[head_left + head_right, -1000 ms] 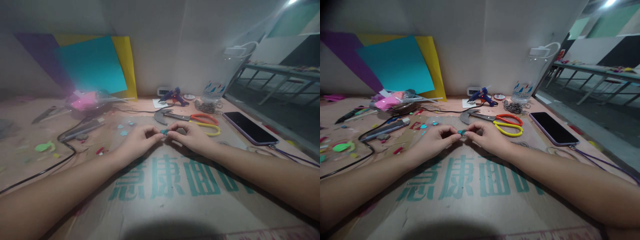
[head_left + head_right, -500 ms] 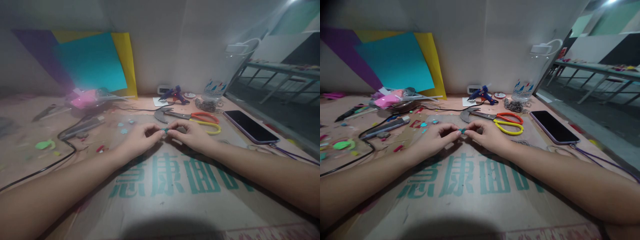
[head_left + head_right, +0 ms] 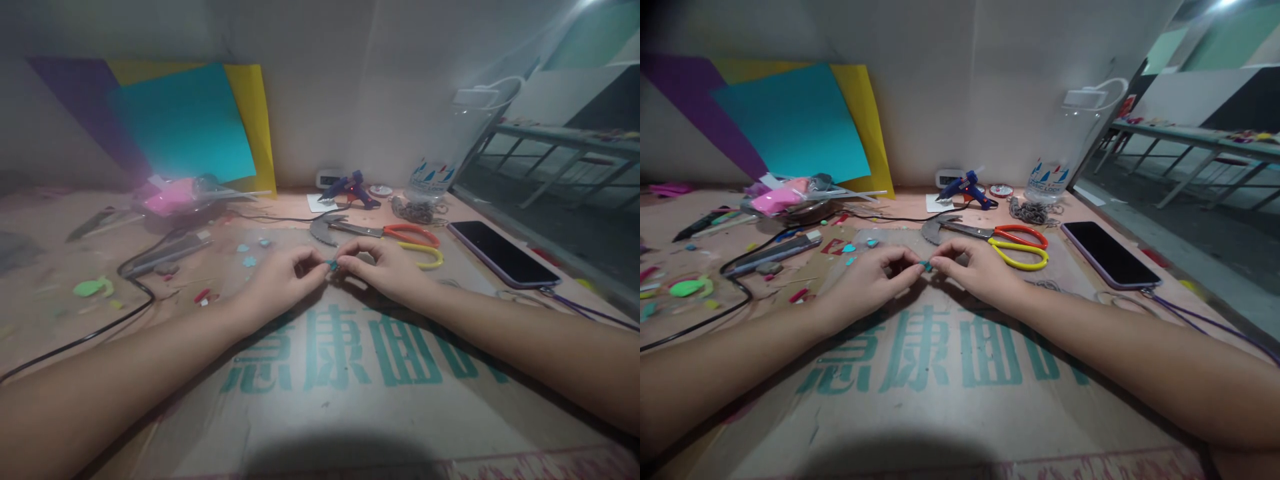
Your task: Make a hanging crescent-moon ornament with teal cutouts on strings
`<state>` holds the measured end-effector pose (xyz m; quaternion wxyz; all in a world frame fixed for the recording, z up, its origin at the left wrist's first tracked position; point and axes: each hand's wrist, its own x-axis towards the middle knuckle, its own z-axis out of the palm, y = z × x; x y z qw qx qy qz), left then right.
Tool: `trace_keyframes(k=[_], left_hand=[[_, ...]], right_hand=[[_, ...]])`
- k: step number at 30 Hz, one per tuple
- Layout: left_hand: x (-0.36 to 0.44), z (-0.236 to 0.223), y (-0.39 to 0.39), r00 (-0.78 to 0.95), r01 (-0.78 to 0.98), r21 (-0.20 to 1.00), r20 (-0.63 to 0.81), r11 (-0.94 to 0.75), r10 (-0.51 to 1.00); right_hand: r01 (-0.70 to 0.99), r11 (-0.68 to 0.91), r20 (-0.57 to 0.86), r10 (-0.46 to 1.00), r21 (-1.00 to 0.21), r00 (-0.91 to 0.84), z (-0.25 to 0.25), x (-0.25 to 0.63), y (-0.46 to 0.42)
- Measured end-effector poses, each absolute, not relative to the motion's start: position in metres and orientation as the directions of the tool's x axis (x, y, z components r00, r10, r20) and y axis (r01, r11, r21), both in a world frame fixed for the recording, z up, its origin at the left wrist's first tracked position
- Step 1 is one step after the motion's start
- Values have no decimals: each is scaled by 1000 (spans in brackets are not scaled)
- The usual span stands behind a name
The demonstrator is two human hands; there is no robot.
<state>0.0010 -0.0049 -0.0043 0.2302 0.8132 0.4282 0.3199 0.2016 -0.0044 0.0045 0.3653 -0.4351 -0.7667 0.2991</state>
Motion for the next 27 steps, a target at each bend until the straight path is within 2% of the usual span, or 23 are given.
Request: trace_keyframes(k=[4,12,22,27], left_hand=[[0,-4,-5,451,573,588,355,-571,819],[-1,-8,-4,479,575,553,369,-603,796],[0,-4,-5,464,577,569,361,-586,808],[0,-6,-5,466,571,576,360,-586,808]], right_hand=[[490,444,312,891,-750,-329,7,199,-8],[529,488,337,870,-694,-360,9,199,-9],[399,426,276,883,-812,-379,3,204,-5],[480,434,278,890,-762,-362,6,202,-6]])
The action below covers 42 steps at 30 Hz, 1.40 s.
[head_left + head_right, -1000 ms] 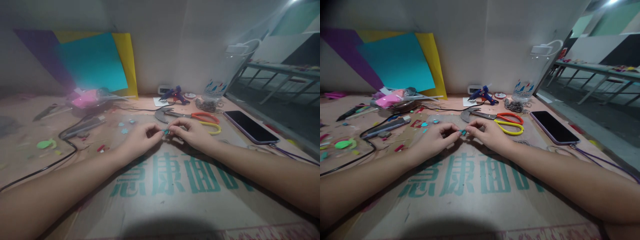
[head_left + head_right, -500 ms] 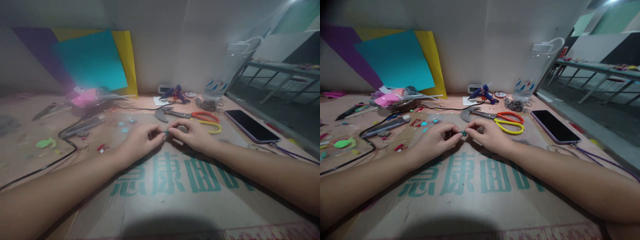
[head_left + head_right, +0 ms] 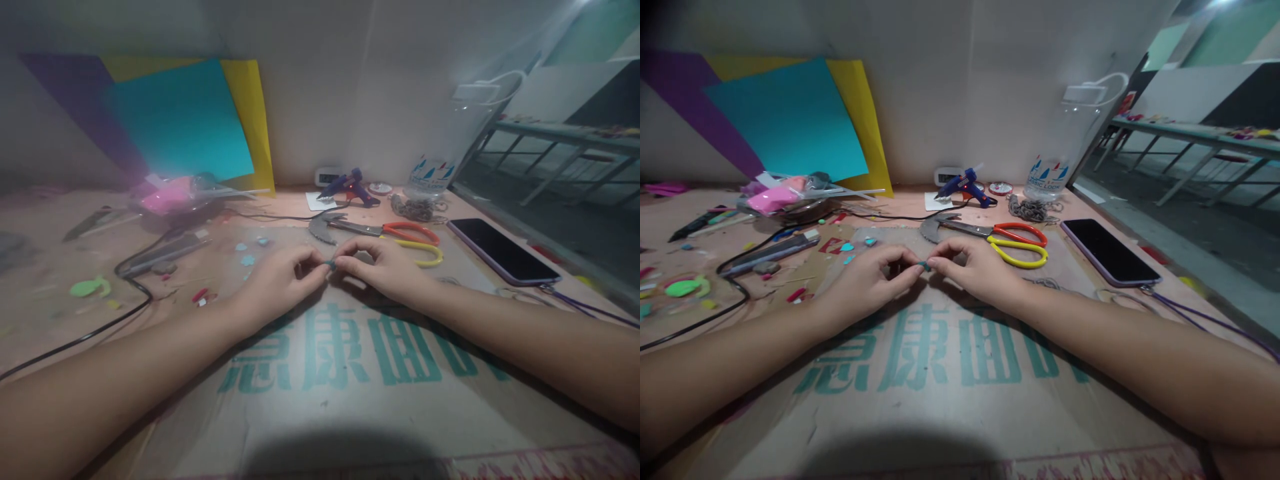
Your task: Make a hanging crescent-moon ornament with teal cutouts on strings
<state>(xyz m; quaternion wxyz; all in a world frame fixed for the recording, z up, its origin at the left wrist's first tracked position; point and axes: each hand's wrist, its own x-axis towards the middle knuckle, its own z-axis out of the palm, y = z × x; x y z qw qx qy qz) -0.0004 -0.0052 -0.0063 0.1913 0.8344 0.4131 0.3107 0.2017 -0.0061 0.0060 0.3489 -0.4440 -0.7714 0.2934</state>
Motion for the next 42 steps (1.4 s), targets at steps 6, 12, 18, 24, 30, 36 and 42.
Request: trace_keyframes(k=[6,12,18,24,30,36,42], left_hand=[[-1,-6,-6,463,572,579,356,-581,812],[0,-6,-6,467,559,600,342,-572,815],[0,-6,-5,472,565,585,350,-582,809],[0,-5,-5,453,533,625,359,-571,816],[0,-2,-7,450,527,618,379,-583,809],[0,0,-6,446,523,612,397,-593,802],[1,2,-7,424,545,608,395,-578,815]], right_hand=[[460,444,288,883,-769,-370,5,202,-7],[441,457,309,877,-773,-367,5,202,-5],[506,478,342,875,-718,-343,7,202,-6],[452,437,317,893,-777,-320,5,203,-4],[414,429,283,885,-803,-369,4,203,-5],[369,393,269,900,-842,-344,2,204,-4],[512,457,264,875,-727,-405,5,201,-5]])
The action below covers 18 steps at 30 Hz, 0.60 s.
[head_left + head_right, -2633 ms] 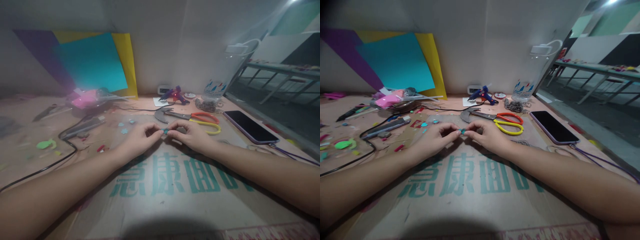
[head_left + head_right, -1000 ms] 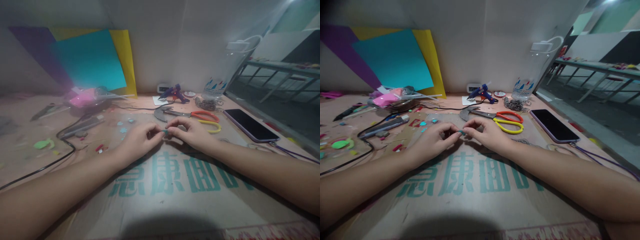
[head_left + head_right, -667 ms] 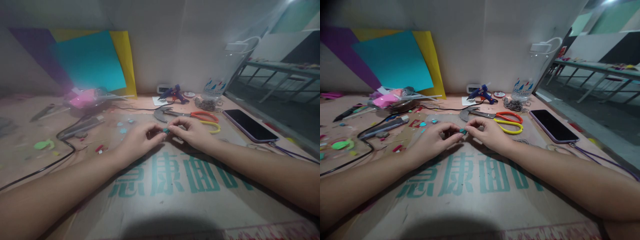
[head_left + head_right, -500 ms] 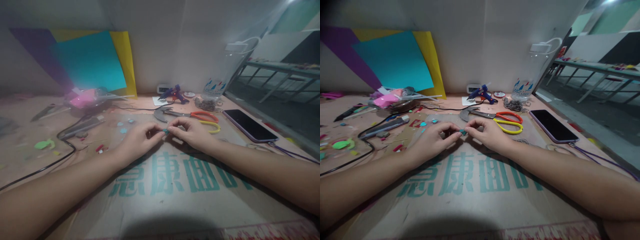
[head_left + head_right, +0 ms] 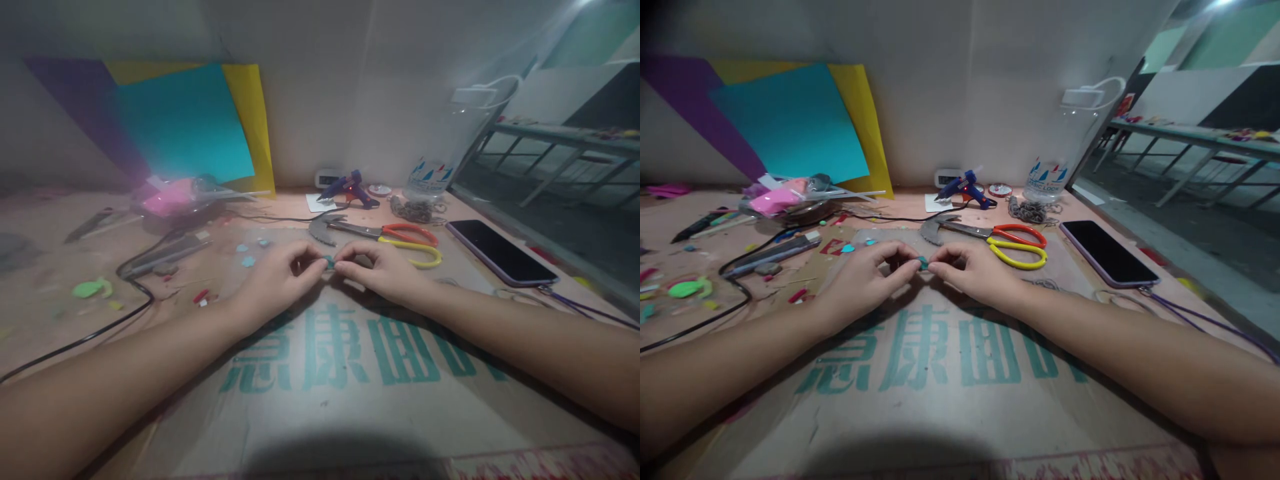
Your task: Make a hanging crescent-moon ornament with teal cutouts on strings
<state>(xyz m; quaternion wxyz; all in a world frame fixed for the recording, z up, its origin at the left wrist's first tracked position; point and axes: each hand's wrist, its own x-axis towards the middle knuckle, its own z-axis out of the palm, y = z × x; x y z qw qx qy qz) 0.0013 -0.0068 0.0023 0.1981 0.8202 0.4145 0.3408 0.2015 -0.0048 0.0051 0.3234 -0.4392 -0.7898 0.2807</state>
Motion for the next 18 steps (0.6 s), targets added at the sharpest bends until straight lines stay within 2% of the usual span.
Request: trace_keyframes(k=[6,11,15,18], left_hand=[[0,-1,-5,296,518,636,495,-573,817],[1,1,-5,407,548,584,439,-599,801],[1,0,-4,413,532,598,435,-600,800],[0,-1,-4,349,512,625,475,-589,808]], right_hand=[[499,434,291,894,-750,-341,5,202,-3],[497,433,325,900,-752,-292,4,204,-1],[487,464,326,881,-740,-344,4,203,-2],[481,457,322,884,-748,-339,4,203,-2]])
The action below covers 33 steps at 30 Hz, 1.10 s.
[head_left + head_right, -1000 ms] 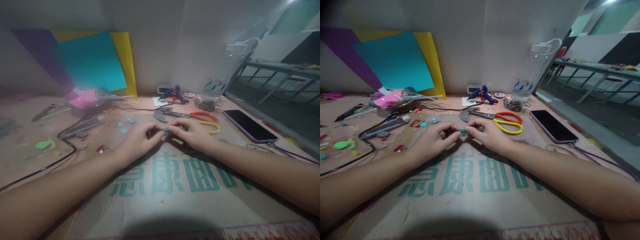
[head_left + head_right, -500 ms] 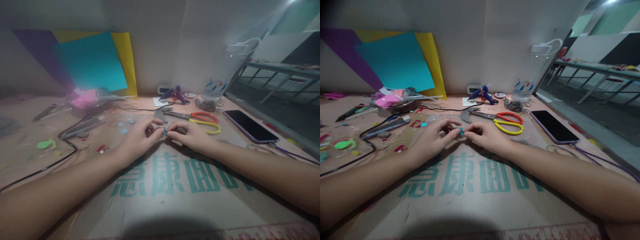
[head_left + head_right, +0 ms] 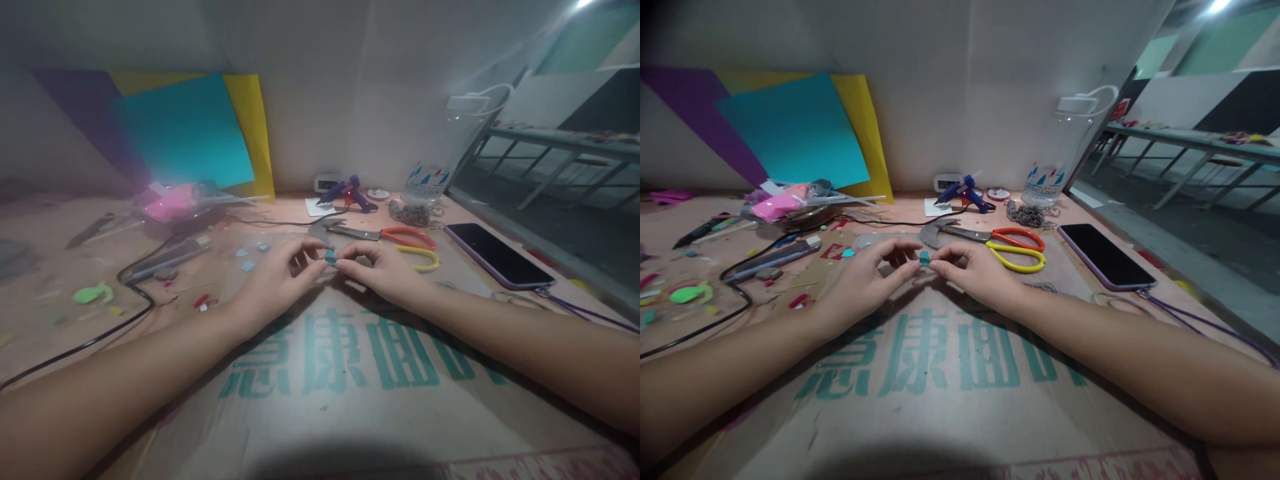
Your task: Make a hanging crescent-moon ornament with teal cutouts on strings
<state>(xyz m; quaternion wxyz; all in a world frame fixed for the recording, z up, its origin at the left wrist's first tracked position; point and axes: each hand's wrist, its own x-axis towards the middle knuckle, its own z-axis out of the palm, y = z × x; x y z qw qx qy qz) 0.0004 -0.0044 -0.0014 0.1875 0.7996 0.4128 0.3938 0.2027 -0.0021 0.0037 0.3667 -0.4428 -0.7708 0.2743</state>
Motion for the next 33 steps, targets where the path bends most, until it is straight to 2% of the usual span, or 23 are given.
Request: trace_keyframes(k=[3,7,13,18,23,27,30,33], left_hand=[[-1,-2,-5,283,516,616,533,-595,798],[-2,-3,-5,415,551,560,460,-619,785],[-2,-6,-4,403,537,624,402,-568,822],[-2,-3,-6,452,451,648,426,-613,783],[-2,-3,-4,303,491,693,433,-529,849],[-1,-2,-4,408,565,626,355,-538,841],[0,-3,-4,446,549,574,414,-608,794],[0,-7,-4,447,523,578,440,-626,779]], right_hand=[[496,427,321,903,-756,-287,4,203,-2],[475,385,302,921,-791,-245,3,203,-1],[471,369,235,918,-801,-320,6,202,-3],[477,430,231,878,-766,-420,6,201,-4],[475,400,267,908,-784,-323,5,203,-4],[489,380,286,923,-785,-257,6,204,-4],[490,396,291,915,-777,-278,7,204,-4],[477,383,260,916,-791,-305,7,203,-4]])
